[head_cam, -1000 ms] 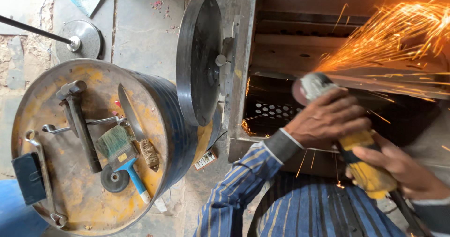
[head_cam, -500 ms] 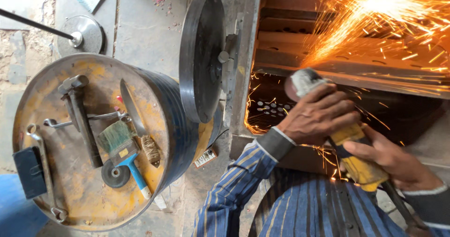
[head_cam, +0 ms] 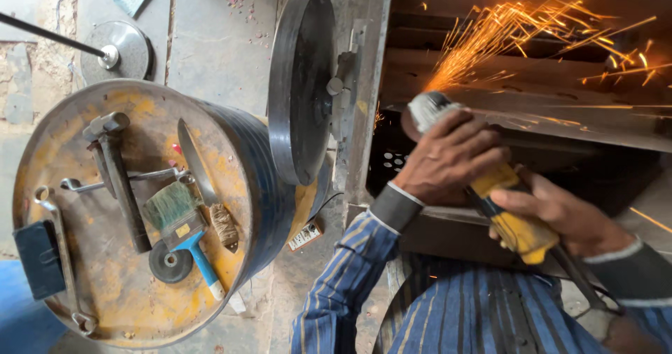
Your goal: The person sits in front of a metal machine frame and uses an angle grinder to grind the metal rollers and bars inside it, producing sparks. They pause to touch and reposition the metal bars, adjust the machine, then resume grinding the surfaces with the grinder.
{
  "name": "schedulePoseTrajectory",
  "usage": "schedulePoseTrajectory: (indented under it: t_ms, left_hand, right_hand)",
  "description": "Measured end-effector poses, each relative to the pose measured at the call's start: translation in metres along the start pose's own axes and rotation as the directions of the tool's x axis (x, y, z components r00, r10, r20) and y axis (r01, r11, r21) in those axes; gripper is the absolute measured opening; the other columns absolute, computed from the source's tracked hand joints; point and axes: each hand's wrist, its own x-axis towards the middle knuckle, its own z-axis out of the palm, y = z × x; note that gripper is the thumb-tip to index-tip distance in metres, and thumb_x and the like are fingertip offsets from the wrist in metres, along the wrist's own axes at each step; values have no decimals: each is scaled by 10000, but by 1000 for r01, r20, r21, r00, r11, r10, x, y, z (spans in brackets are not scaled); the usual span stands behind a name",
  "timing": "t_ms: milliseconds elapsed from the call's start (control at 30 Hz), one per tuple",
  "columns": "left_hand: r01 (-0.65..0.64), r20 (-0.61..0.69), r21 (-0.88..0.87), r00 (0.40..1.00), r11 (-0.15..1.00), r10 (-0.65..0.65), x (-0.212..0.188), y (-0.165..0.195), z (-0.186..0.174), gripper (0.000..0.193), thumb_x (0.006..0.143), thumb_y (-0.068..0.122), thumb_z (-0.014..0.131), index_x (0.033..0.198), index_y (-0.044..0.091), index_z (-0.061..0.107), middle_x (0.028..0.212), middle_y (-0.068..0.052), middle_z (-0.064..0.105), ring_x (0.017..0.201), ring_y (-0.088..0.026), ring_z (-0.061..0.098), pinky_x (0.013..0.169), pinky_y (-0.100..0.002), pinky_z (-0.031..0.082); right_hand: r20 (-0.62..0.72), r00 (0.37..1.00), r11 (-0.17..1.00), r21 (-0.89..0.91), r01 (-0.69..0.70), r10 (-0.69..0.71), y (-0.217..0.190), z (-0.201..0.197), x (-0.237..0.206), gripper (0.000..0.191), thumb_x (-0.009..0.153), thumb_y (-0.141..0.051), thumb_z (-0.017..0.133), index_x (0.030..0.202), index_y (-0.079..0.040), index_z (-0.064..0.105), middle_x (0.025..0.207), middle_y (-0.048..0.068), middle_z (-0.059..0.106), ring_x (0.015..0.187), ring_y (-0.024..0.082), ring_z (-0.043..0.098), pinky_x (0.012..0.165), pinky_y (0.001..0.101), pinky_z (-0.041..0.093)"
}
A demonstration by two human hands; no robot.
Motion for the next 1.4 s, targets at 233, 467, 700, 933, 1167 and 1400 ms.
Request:
schedulePoseTrajectory:
  t_ms: [233, 467, 700, 933, 1167, 1400]
  left_hand:
    - [80, 50, 11, 996, 997, -80, 4, -13, -28, 919, 397, 181, 866, 1271, 125, 590, 1281, -66, 625, 1309, -290, 552, 1223, -523, 329]
    - [120, 53, 33, 991, 992, -122, 6, -16, -35, 838, 448, 166, 855, 1241, 142, 585, 1232, -48, 624, 1298, -286, 561, 1228, -505, 340]
    - [91, -21, 17, 996, 996, -91, 5, -14, -27, 715, 562, 143, 807, 1246, 138, 600, 1200, -61, 630, 1264, -288, 575, 1216, -509, 355]
    - [57, -56, -2, 997, 998, -57, 29, 2, 10, 396, 824, 157, 736, 1194, 165, 593, 1171, -37, 626, 1275, -249, 586, 1228, -489, 361]
    - [52, -113, 16, 992, 999, -50, 32, -9, 19, 394, 829, 167, 672, 1214, 144, 591, 1205, -74, 620, 1314, -273, 558, 1258, -513, 343]
    - [131, -96, 107, 988, 986, -121, 10, -23, 4, 487, 775, 134, 702, 1250, 149, 598, 1288, -87, 612, 1348, -299, 536, 1252, -533, 327]
  right_hand:
    - [70, 997, 999, 44, 9, -12, -58, 23, -1, 772, 751, -424, 734, 1403, -111, 463, 1042, 88, 625, 725, 210, 703, 604, 369, 611]
    - [157, 986, 997, 52, 49, -56, -70, 27, 1, 757, 775, -408, 745, 1399, -74, 474, 1020, 132, 662, 731, 233, 731, 605, 366, 632]
    - [194, 968, 986, 77, 150, -162, -51, 11, 10, 767, 825, -358, 747, 1469, -79, 438, 1087, 112, 627, 792, 223, 724, 635, 388, 647]
    - [-4, 1000, 999, 45, -16, 16, -9, -41, 7, 767, 819, -355, 752, 1480, -81, 476, 1060, 159, 663, 757, 267, 736, 629, 398, 631]
    - [57, 985, 986, -26, 164, -162, -12, -52, 26, 842, 865, -365, 752, 1567, -93, 375, 1170, 152, 640, 811, 266, 743, 657, 418, 639]
    - [157, 890, 837, -304, 455, -427, -53, -17, 35, 810, 854, -345, 724, 1521, -16, 403, 1300, 135, 592, 1102, 178, 606, 886, 327, 502]
